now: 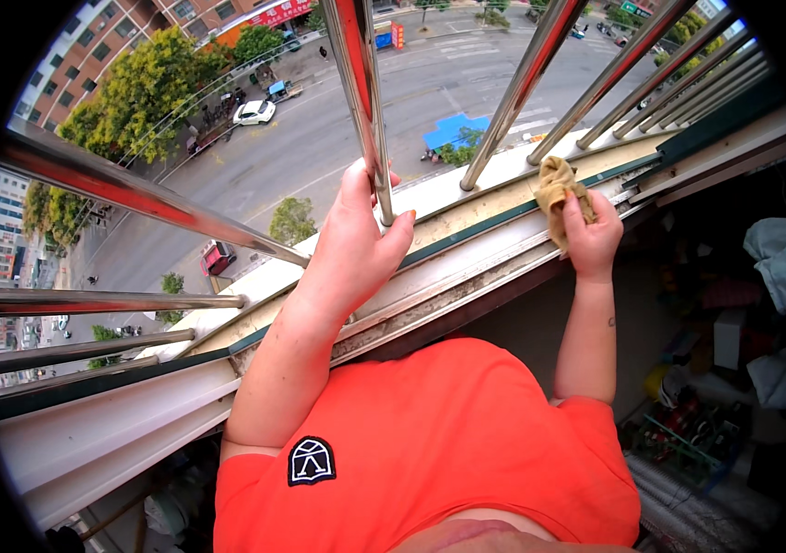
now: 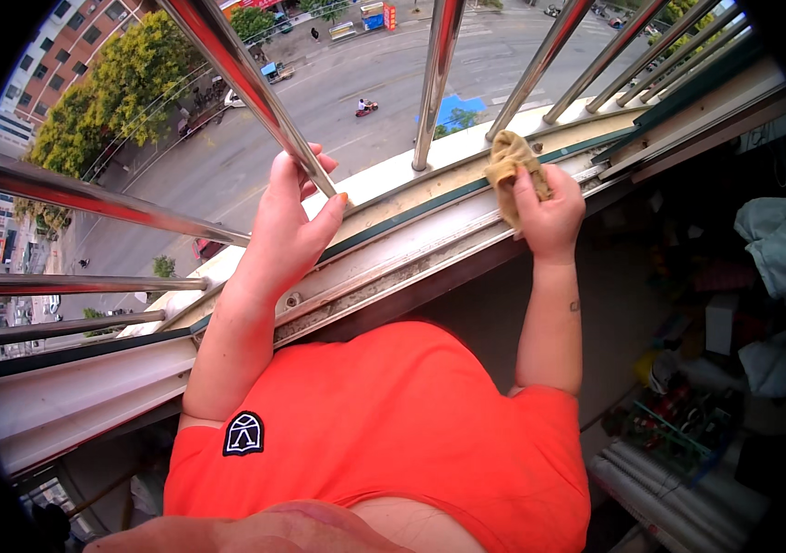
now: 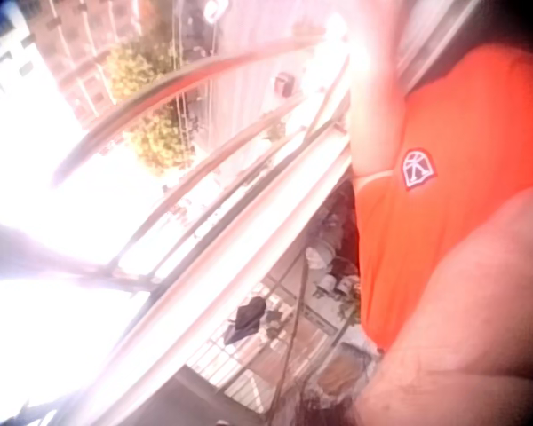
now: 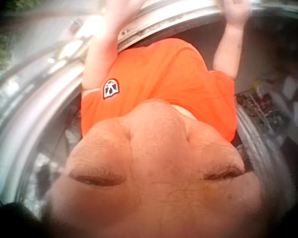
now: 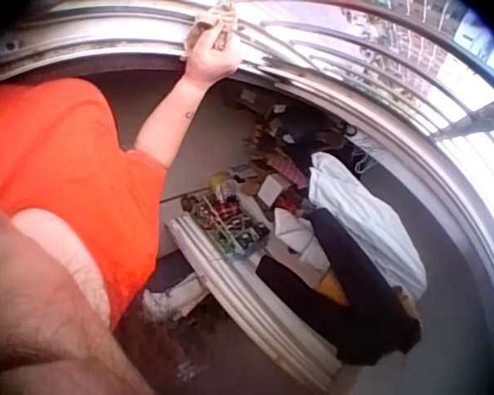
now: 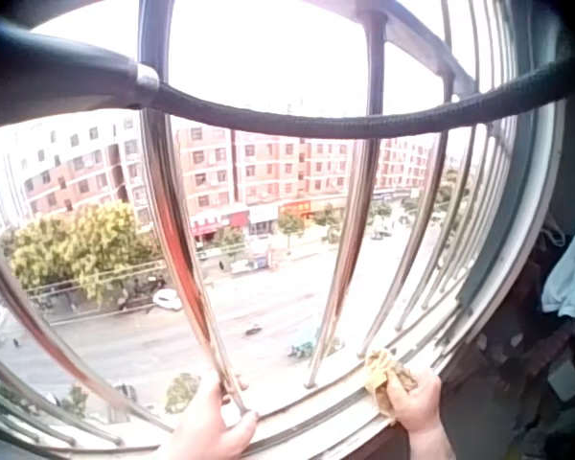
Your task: The person wipes the metal railing and window frame with a cloth. They clean the horizontal frame first, then move to the vertical bars, wiping them individually from top to bottom.
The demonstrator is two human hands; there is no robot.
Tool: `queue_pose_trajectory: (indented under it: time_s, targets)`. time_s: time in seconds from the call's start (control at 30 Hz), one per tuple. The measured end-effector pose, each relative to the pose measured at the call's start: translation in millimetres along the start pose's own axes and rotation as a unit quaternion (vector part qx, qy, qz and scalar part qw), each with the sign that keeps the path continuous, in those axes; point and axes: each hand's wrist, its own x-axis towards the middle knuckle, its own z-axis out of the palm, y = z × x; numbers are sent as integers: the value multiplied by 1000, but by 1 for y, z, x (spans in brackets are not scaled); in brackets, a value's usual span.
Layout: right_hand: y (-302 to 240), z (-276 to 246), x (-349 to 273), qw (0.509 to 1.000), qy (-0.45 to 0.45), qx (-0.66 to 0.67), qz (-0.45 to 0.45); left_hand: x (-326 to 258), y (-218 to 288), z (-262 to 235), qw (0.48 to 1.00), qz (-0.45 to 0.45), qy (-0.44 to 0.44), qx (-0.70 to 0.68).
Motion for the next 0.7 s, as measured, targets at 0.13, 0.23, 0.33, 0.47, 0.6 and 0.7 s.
queue_pose_trajectory:
  time_s: [0.13,0.23,0.33,0.47,0.6,0.7]
  targets:
    - [19,-12,22,991,6,75,111,0,4,-1,1000,-18,2,15]
    - [22,-10,18,998,13,-16,62,1,3,0,1000,-22,0,18]
    - [2,0,5,998,-5,-49,28,1,3,0,1000,-24,2,18]
    - [-64,25,-31,987,-60,-50,-139,0,2,0,1000,-25,5,18]
    - [-117,47,-57,971,-111,17,-212,0,0,0,1000,-16,6,16]
    - [-118,47,-58,966,-132,40,-219,0,0,-1,1000,-14,5,15]
